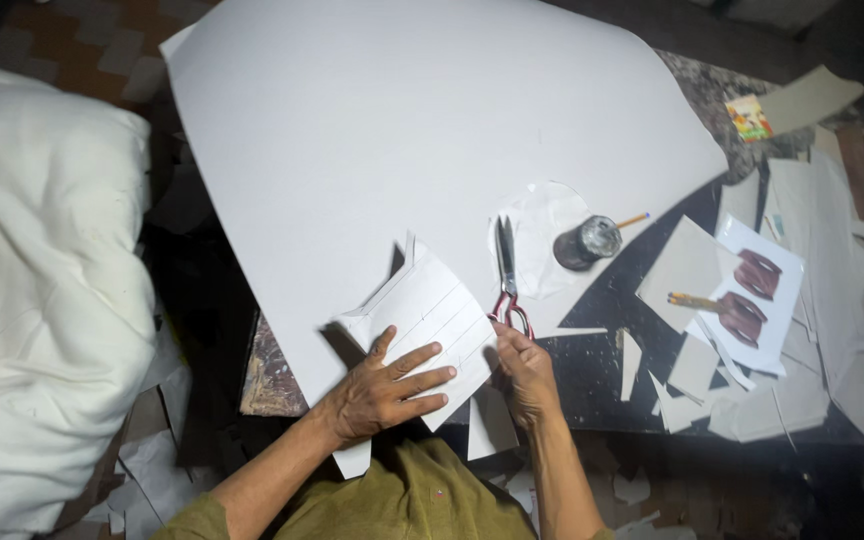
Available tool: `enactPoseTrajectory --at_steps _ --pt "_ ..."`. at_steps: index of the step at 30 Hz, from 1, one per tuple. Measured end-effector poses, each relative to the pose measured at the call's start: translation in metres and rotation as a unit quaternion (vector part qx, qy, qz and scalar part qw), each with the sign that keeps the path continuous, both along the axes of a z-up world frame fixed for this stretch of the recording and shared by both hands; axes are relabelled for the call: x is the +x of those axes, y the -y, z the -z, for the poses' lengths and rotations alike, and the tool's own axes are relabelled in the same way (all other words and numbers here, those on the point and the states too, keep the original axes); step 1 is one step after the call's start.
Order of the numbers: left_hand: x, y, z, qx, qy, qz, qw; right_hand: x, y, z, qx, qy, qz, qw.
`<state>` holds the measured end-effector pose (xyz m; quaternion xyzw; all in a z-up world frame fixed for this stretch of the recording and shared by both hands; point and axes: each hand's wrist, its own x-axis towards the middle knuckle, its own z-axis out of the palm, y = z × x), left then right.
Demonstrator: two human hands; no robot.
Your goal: The person traces a paper template onto a large sheet of white paper using a pencil, then cuts out the traced shapes with scissors. The person repeats this process for multiple pieces, handling the paper and tools throughout.
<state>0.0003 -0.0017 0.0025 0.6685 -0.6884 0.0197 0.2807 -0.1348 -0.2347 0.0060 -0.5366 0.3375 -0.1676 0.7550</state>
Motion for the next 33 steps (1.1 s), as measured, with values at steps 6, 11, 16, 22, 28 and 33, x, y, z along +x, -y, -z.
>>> enactPoseTrajectory --at_steps 6,11,16,22,28,33 --pt "-0.002 0.025 -0.011 -0.194 -0.285 -0.286 0.894 -0.037 0.022 0.018 0.019 0.039 0.096 0.994" --pt "-0.037 0.098 0.002 -0.023 -0.717 -0.193 0.670 -0.082 0.038 0.033 0.094 0.126 0.102 0.982" --pt "-0.056 0.156 0.023 -0.006 -0.699 -0.117 0.706 -0.125 0.074 0.035 0.115 0.061 0.081 0.988" --pt "-0.093 0.241 0.010 0.028 -0.759 -0.103 0.643 -0.171 0.164 0.034 0.027 -0.068 0.016 0.997" --pt "-0.111 0.339 0.002 -0.018 -0.685 -0.261 0.680 -0.220 0.236 0.043 0.037 -0.045 -0.035 0.998" --pt "-0.129 0.398 0.009 -0.126 -0.787 -0.209 0.566 -0.243 0.273 0.051 0.126 -0.036 -0.027 0.991"
